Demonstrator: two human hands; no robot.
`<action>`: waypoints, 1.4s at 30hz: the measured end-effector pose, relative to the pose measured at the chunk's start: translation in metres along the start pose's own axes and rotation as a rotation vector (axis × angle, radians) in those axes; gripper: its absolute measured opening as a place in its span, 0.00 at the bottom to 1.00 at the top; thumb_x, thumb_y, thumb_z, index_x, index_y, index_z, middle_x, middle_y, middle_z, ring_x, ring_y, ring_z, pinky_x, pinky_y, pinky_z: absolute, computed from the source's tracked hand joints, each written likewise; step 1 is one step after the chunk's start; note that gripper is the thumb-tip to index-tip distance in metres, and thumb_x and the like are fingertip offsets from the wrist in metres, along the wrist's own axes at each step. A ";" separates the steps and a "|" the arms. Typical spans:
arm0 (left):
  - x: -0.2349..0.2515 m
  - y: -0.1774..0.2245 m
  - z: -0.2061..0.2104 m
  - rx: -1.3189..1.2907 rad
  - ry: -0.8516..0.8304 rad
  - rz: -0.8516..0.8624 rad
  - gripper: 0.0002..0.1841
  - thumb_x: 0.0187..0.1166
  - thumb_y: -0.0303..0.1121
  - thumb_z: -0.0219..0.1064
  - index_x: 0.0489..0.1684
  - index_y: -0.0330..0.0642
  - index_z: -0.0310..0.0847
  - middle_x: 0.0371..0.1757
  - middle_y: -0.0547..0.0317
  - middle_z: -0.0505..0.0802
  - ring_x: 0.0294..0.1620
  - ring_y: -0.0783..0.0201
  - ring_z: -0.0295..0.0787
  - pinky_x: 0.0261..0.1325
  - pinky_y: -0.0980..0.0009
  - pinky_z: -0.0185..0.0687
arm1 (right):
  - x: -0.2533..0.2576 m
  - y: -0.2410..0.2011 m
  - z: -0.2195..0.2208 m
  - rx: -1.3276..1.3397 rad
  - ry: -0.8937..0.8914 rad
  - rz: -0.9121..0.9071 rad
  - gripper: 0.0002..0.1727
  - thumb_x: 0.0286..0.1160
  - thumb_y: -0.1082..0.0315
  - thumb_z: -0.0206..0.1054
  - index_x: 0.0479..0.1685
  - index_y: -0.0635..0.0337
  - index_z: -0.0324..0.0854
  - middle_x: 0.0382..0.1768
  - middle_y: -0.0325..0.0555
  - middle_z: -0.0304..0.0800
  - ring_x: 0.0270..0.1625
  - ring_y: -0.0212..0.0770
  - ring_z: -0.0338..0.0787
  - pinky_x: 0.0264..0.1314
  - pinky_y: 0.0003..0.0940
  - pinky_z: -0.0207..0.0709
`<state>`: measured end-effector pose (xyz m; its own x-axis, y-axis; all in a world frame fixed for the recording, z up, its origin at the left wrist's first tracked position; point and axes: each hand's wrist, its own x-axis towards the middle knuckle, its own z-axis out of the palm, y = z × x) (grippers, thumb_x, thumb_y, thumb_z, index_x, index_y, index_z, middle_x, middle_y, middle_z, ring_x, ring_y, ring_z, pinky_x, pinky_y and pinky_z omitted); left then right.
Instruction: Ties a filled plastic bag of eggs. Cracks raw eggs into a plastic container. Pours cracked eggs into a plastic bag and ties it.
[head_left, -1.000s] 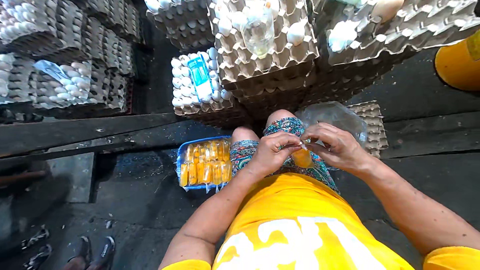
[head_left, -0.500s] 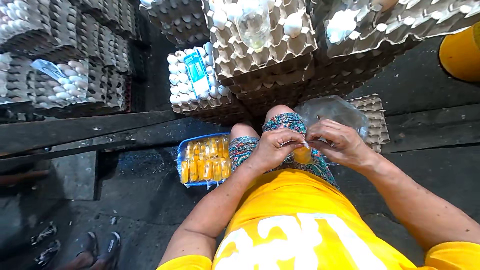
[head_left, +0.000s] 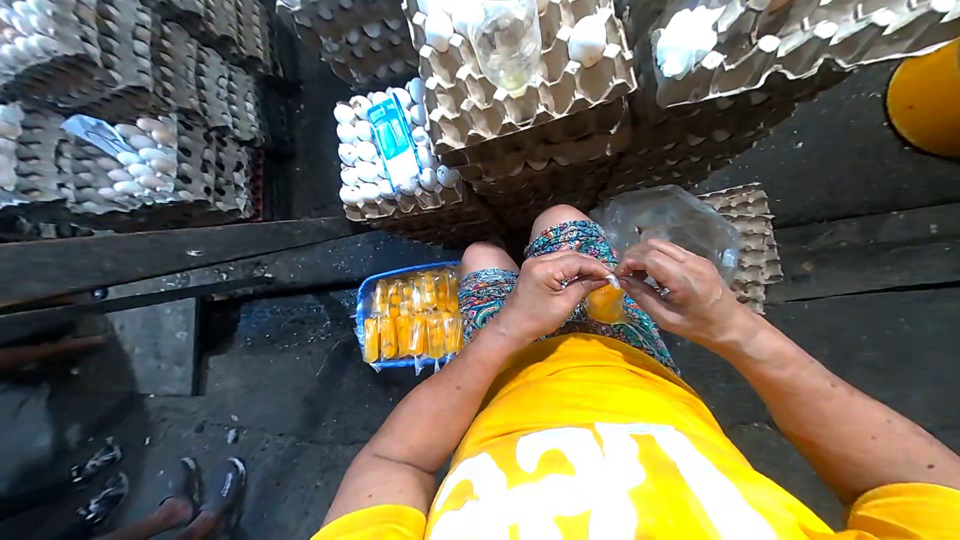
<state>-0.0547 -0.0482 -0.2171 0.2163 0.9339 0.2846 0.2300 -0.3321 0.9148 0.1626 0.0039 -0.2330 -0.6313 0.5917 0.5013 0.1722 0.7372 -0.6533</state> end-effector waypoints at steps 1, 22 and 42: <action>-0.001 0.000 0.000 0.001 0.007 -0.004 0.04 0.71 0.17 0.73 0.38 0.29 0.92 0.44 0.50 0.96 0.51 0.64 0.94 0.70 0.61 0.84 | 0.000 -0.002 0.000 -0.018 0.003 0.003 0.08 0.77 0.70 0.64 0.41 0.66 0.86 0.42 0.51 0.89 0.44 0.39 0.89 0.48 0.29 0.85; -0.001 0.008 0.012 0.124 0.135 -0.075 0.06 0.71 0.19 0.71 0.41 0.33 0.92 0.42 0.55 0.96 0.48 0.66 0.93 0.67 0.58 0.85 | 0.004 -0.034 -0.001 -0.056 -0.044 0.298 0.10 0.77 0.67 0.64 0.45 0.63 0.87 0.35 0.45 0.88 0.31 0.33 0.85 0.33 0.27 0.82; 0.001 0.006 0.017 0.102 0.135 -0.027 0.06 0.72 0.17 0.68 0.41 0.29 0.89 0.42 0.50 0.94 0.47 0.63 0.92 0.57 0.66 0.90 | 0.000 -0.036 -0.010 -0.048 0.000 0.299 0.12 0.79 0.66 0.65 0.50 0.67 0.85 0.39 0.49 0.89 0.30 0.33 0.85 0.32 0.26 0.82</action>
<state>-0.0372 -0.0513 -0.2158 0.0810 0.9497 0.3024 0.3308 -0.3118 0.8907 0.1640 -0.0191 -0.2040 -0.5472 0.7848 0.2909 0.3860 0.5450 -0.7443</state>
